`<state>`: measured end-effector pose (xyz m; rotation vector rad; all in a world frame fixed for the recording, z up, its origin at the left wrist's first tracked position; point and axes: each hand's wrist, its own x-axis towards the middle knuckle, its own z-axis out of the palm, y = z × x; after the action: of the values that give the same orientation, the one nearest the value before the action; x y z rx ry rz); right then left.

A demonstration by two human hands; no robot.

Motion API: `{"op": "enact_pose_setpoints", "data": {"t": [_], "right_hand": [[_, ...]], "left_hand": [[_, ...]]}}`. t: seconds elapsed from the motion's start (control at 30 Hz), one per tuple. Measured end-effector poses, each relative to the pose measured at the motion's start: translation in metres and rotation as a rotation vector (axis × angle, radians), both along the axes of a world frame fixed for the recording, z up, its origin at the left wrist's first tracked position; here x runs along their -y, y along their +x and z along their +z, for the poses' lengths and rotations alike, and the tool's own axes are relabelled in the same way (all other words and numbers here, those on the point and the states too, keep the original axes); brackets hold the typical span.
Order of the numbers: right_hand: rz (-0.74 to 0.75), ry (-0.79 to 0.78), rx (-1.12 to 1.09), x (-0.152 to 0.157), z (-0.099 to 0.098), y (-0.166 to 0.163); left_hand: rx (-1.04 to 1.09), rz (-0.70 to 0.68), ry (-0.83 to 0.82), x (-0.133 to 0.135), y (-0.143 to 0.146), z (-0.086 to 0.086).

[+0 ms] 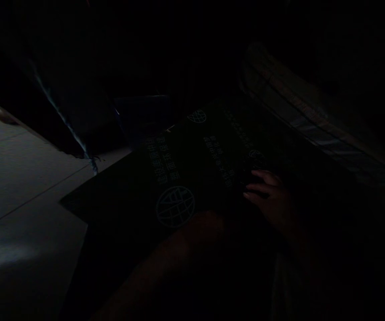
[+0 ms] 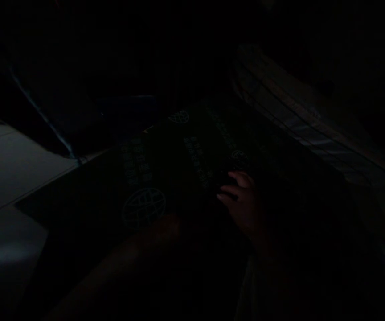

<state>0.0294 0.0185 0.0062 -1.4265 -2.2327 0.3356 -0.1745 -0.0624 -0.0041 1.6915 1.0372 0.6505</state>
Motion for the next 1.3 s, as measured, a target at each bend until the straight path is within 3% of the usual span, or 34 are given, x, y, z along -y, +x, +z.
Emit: {"op": "enact_pose_setpoints", "data": {"t": [0.27,0.53,0.83,1.3], "right_hand": [[0.04,0.043,0.051,0.001,-0.002,-0.004],[0.091,0.132,0.153,0.005,-0.001,-0.01],[0.13,0.245,0.2,0.006,-0.004,-0.014],[0.152,0.455,0.408,0.019,-0.015,-0.01]], "left_hand": [[-0.04,0.031,0.055,0.001,0.002,0.001],[-0.12,-0.094,0.07,-0.002,0.003,0.009],[-0.246,0.021,0.135,-0.001,0.004,0.013],[-0.327,0.05,0.182,-0.002,0.006,0.014]]}}
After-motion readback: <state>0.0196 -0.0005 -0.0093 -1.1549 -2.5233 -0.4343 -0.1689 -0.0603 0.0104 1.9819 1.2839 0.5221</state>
